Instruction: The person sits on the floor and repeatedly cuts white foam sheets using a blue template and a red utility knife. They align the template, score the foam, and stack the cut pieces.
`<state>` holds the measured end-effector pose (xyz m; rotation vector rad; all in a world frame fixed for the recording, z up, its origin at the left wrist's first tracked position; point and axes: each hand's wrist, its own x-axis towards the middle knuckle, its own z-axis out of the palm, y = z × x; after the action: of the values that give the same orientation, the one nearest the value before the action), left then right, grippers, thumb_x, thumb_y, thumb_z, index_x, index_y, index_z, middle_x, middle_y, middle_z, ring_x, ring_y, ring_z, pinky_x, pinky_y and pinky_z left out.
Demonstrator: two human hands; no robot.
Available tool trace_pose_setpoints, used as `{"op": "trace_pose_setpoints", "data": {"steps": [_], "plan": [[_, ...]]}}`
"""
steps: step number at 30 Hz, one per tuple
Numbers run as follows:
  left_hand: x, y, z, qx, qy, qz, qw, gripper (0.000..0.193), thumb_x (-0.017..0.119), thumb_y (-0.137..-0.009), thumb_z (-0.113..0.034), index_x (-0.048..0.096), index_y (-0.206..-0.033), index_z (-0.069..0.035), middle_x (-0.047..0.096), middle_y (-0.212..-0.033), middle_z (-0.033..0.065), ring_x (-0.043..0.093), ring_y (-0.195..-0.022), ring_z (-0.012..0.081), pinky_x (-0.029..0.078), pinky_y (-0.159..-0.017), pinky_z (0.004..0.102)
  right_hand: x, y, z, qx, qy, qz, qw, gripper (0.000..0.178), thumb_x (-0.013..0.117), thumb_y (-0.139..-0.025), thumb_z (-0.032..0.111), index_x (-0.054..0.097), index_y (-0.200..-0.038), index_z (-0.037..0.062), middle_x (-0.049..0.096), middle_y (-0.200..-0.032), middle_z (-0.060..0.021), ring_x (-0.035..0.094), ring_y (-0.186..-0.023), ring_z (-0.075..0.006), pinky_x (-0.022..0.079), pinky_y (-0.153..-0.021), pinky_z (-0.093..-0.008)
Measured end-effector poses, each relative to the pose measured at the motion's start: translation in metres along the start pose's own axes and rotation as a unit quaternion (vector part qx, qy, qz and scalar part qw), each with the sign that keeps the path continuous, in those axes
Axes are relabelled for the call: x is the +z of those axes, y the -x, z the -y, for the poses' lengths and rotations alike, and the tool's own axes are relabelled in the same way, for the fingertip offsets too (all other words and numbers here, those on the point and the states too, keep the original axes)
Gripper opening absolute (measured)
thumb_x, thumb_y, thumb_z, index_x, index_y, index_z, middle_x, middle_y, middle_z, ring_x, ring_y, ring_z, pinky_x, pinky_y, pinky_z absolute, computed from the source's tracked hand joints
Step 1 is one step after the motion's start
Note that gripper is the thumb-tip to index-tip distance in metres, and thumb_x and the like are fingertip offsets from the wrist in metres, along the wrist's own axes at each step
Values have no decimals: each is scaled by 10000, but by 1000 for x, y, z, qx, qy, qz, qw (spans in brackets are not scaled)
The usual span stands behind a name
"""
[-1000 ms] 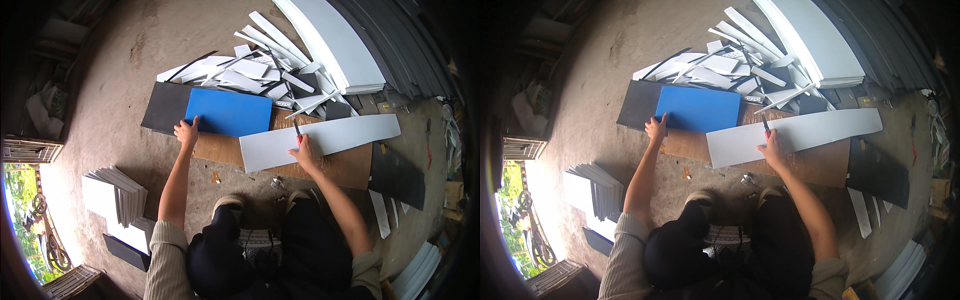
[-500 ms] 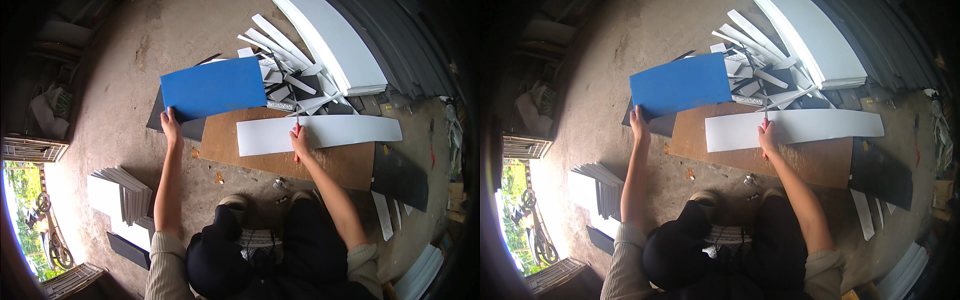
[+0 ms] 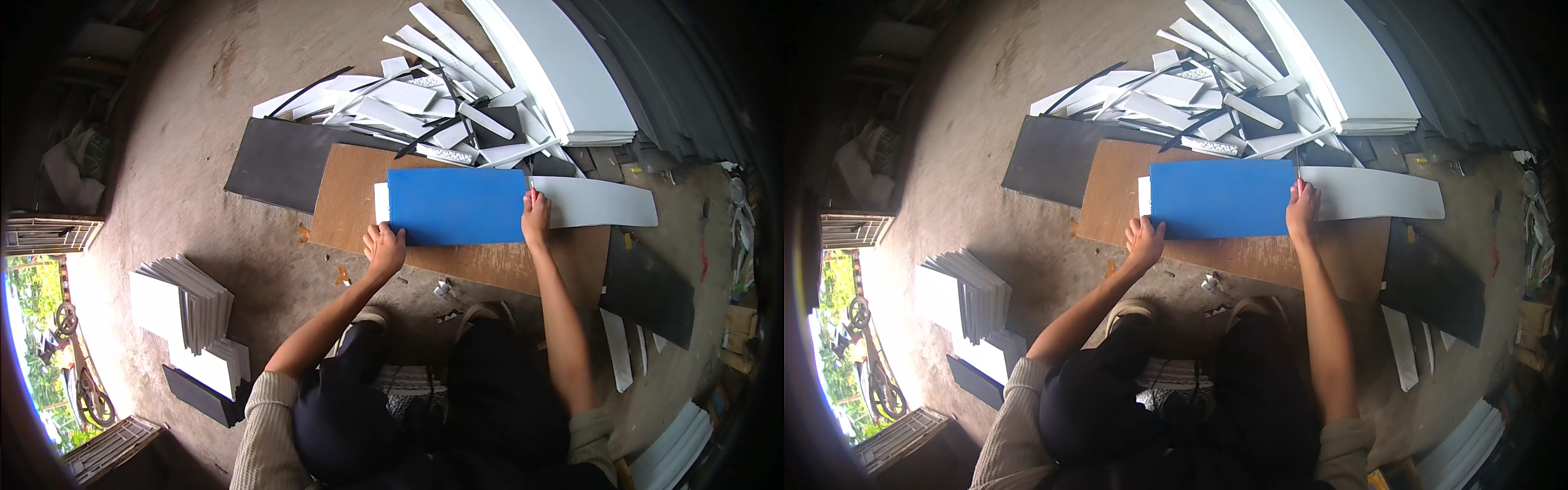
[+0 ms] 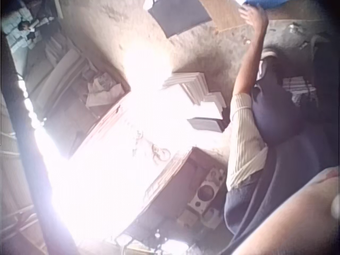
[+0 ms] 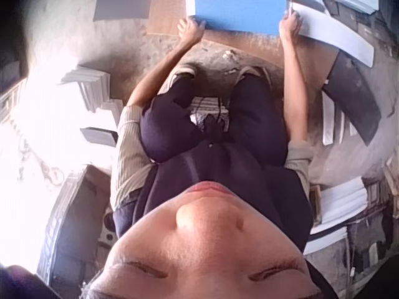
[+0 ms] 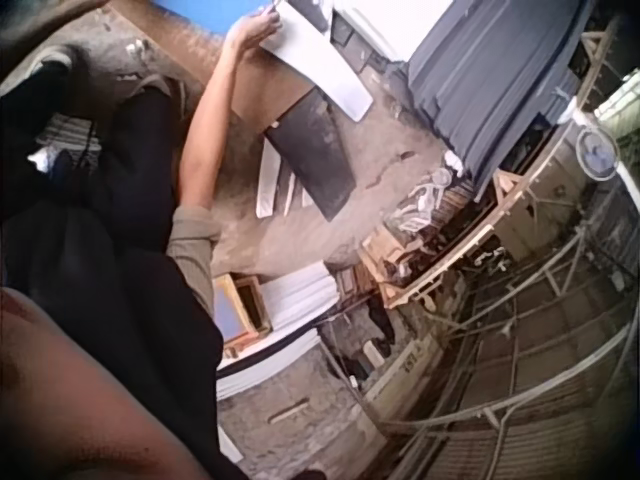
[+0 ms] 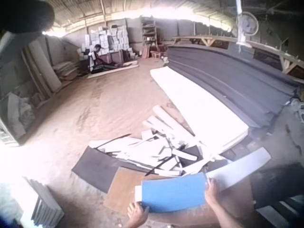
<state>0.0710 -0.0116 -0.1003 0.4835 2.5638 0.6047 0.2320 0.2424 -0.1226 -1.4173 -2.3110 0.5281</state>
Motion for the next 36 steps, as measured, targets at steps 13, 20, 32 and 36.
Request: {"op": "trace_pose_setpoints", "data": {"steps": [13, 20, 32, 36], "plan": [[-21, -47, 8, 5, 291, -11, 957, 696, 697, -721, -377, 299, -1161, -13, 385, -1083, 244, 453, -993, 298, 408, -835, 419, -4, 0, 17, 9, 6, 32, 999, 228, 489, -866, 186, 477, -988, -6, 474, -998, -200, 486, -934, -363, 413, -786, -439], [-34, -32, -10, 28, 532, 93, 841, 630, 692, -758, -245, 228, -1135, -44, 463, -1016, 186, 538, -862, 207, 498, -667, 322, -18, -2, 7, -6, 20, 2, 1000, 255, 528, -848, 234, 490, -962, 9, 514, -902, -170, 511, -879, -340, 417, -747, -423], [-110, -76, 115, 25, 426, 95, 899, 694, 658, -763, -370, 292, -1230, -11, 499, -1062, 179, 544, -950, 239, 488, -758, 363, -4, 20, 102, -51, -123, 293, 947, 426, 678, -736, 302, 500, -994, 14, 586, -869, -140, 575, -782, -250, 453, -706, -358], [-91, -84, 124, 100, 72, -159, 980, 678, 701, -684, -405, 476, -1194, -18, 518, -1014, 207, 544, -908, 349, 436, -833, 390, 35, 23, 106, -76, -108, 241, 961, 450, 695, -723, 250, 461, -1020, 6, 532, -944, -149, 535, -853, -257, 436, -752, -354]]}}
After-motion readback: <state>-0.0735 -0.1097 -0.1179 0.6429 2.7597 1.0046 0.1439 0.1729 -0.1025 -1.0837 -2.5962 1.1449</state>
